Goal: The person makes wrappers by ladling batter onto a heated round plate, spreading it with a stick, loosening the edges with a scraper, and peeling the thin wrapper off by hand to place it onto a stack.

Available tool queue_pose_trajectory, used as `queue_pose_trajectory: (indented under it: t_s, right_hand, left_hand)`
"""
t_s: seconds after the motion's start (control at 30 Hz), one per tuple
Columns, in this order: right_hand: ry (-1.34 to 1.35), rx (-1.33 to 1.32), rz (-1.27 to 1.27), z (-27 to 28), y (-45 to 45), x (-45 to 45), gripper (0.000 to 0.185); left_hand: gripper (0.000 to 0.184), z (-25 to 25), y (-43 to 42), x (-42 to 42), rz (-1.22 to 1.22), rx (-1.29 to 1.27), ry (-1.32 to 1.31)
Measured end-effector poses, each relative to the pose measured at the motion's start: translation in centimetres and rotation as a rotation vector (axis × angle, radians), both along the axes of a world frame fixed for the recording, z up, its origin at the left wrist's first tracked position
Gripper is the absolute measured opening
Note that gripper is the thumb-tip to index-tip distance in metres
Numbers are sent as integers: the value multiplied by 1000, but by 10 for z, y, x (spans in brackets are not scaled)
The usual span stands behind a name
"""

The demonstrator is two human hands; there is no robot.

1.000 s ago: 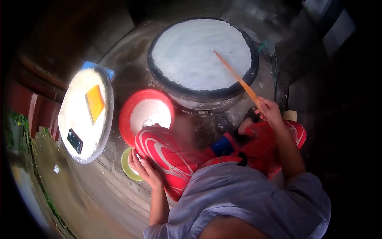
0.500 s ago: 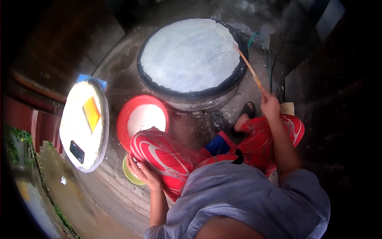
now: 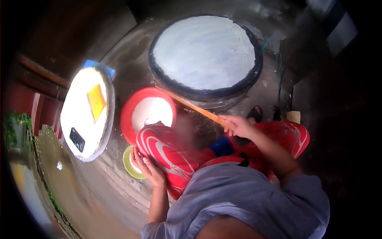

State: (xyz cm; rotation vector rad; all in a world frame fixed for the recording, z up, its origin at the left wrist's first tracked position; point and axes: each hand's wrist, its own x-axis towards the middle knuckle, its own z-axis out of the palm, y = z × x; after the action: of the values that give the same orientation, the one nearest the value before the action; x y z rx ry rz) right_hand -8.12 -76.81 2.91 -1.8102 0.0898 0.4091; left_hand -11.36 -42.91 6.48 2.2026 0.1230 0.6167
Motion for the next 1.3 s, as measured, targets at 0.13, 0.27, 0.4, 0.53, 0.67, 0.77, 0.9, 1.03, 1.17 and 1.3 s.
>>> queue_pose_trajectory:
  t_s: [0.13,0.27,0.4,0.53,0.67,0.77,0.9,1.03,1.17,1.3]
  right_hand:
    - [220,58,53,-24,72,47,42]
    - [103,-71,137,-102,125,102,53]
    - [242,230,158,-118,161,123,67]
    - [98,-38,271,-172,146,104,63]
    - [137,-396,368,-196,107,81,42]
    - [225,-402,409,-182,85,66,37]
    - [232,-446,445,-162,74,55,34]
    - [139,-343,375,-157,66,48,33]
    - [329,-110,232,-126,68,56,31]
    - [58,157,89,-53,90,78,29]
  left_hand:
    - [45,1,2,1,-13,-26,-7]
    - [46,-1,8,-2,-19,-40,-15]
    - [44,-4,24,2,35,-63,-42]
    - [38,2,67,42,116,-9,-44]
    - [32,-3,127,139,186,400,-133]
    - [27,-4,161,211,220,541,-16]
    - [17,-18,194,265,191,795,155]
    - [10,-16,207,278,106,1021,307]
    - [9,29,202,263,269,889,-27]
    - [5,89,158,222,98,706,-226]
